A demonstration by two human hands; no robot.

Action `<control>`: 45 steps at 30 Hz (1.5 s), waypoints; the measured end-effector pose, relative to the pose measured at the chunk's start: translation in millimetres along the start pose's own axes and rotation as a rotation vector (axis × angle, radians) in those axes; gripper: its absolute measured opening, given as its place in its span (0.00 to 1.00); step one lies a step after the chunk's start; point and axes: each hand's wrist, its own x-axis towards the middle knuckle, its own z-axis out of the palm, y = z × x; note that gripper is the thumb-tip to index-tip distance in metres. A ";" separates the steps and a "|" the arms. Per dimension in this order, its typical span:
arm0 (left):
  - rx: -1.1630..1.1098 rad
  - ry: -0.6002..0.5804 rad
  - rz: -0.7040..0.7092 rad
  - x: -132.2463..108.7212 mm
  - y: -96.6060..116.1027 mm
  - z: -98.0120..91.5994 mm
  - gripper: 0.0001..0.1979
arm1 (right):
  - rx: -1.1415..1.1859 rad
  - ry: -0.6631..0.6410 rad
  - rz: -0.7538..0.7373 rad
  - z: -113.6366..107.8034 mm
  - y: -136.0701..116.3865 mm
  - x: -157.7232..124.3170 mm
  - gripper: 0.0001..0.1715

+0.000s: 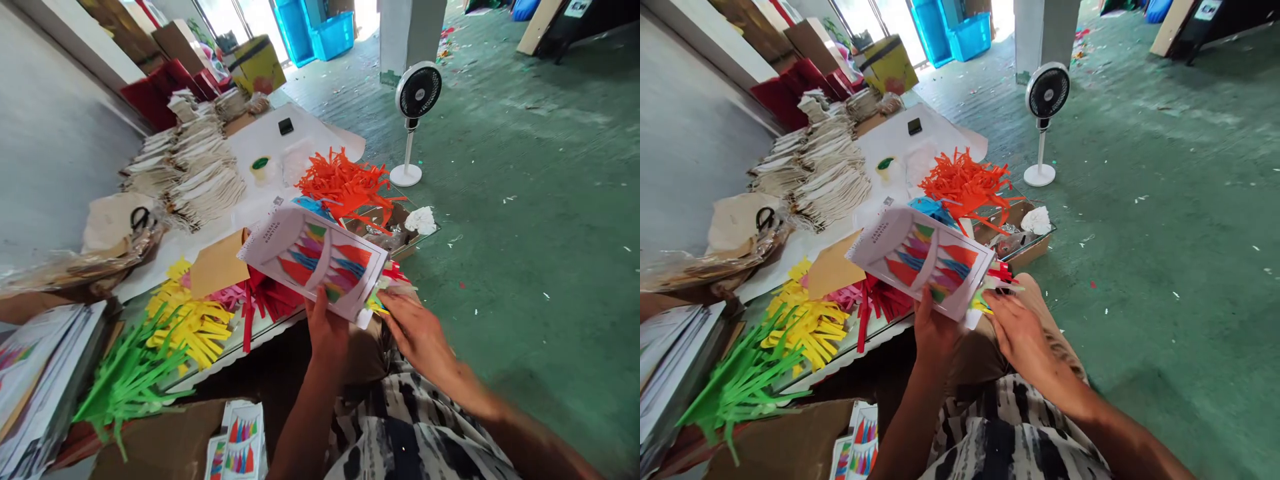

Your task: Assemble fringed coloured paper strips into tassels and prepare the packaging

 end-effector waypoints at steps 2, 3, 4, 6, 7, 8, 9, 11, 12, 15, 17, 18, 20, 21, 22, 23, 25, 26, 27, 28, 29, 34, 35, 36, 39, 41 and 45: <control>-0.006 -0.037 -0.057 -6.4 -9.5 6.0 0.22 | 0.077 0.078 0.119 8.2 -5.5 4.8 0.16; -0.010 -0.053 -0.086 -10.3 -14.6 8.7 0.23 | 0.144 0.112 0.195 11.6 -7.8 8.5 0.17; -0.014 -0.068 -0.105 -14.1 -19.0 10.6 0.24 | 0.224 0.129 0.262 13.8 -9.3 12.3 0.18; -0.013 -0.092 -0.113 -19.1 -24.0 10.7 0.25 | 0.362 0.107 0.322 14.2 -9.1 17.8 0.18; -0.008 -0.098 -0.118 -19.9 -24.1 8.6 0.26 | 0.386 0.071 0.301 12.4 -7.1 18.8 0.18; -0.004 -0.098 -0.133 -19.6 -22.6 5.2 0.25 | 0.366 0.037 0.249 9.6 -4.1 18.5 0.17; -0.004 -0.095 -0.163 -18.1 -19.8 1.0 0.24 | 0.313 0.019 0.179 6.2 -0.2 17.0 0.18; -0.006 -0.087 -0.246 -13.4 -11.5 -7.8 0.22 | 0.185 0.032 0.042 -0.4 8.9 11.8 0.19; -0.006 -0.085 -0.278 -10.8 -6.6 -11.3 0.23 | 0.142 0.049 -0.010 -2.8 13.1 8.6 0.20; 0.007 -0.093 -0.288 -6.2 5.2 -15.3 0.28 | 0.113 0.088 -0.067 -3.4 19.9 -0.4 0.22; 0.022 -0.078 -0.293 -7.9 6.4 -14.1 0.30 | 0.101 0.161 -0.036 1.2 18.4 -4.0 0.21; 0.025 -0.059 -0.310 -10.1 4.5 -13.4 0.30 | 0.098 0.219 0.008 4.2 16.4 -4.8 0.19; 0.008 0.010 -0.342 -15.1 -3.1 -13.1 0.27 | 0.143 0.312 0.125 9.5 11.8 -4.4 0.14; -0.012 0.053 -0.345 -17.2 -7.6 -13.7 0.25 | 0.198 0.315 0.174 11.3 10.2 -3.7 0.11; -0.034 0.090 -0.338 -18.6 -11.7 -14.5 0.24 | 0.270 0.286 0.210 12.0 9.4 -2.8 0.10; -0.052 0.116 -0.327 -19.6 -15.1 -15.4 0.23 | 0.344 0.235 0.227 11.8 9.5 -2.3 0.11; -0.074 0.116 -0.316 -20.5 -18.7 -16.7 0.23 | 0.441 0.092 0.208 9.0 11.9 -2.5 0.15; -0.085 0.091 -0.321 -21.1 -19.3 -16.7 0.25 | 0.462 0.050 0.206 7.0 13.4 -3.4 0.17; -0.099 0.059 -0.331 -22.2 -19.7 -16.2 0.27 | 0.479 0.042 0.221 5.0 14.6 -4.7 0.19; -0.115 0.025 -0.347 -23.9 -20.1 -15.3 0.29 | 0.500 0.070 0.250 3.4 15.0 -6.2 0.20; -0.130 -0.005 -0.364 -26.2 -21.0 -14.1 0.32 | 0.529 0.127 0.289 2.4 14.6 -7.8 0.21; -0.138 -0.003 -0.373 -36.7 -31.4 -12.9 0.38 | 0.590 0.234 0.383 2.4 8.1 -8.7 0.21; -0.138 0.016 -0.372 -36.6 -32.7 -14.7 0.38 | 0.575 0.185 0.383 2.0 8.3 -7.0 0.24; -0.141 0.029 -0.380 -35.6 -32.7 -17.1 0.37 | 0.565 0.137 0.387 0.7 9.1 -5.0 0.26; -0.167 0.055 -0.420 -27.8 -22.0 -24.7 0.31 | 0.642 0.003 0.410 -9.9 13.1 -1.8 0.28; -0.184 0.073 -0.418 -21.4 -6.0 -27.1 0.23 | 0.754 -0.098 0.431 -22.3 13.0 -4.9 0.28; -0.268 0.048 -0.291 -13.2 22.9 -21.2 0.18 | 0.692 0.001 0.504 -40.3 4.2 -20.8 0.31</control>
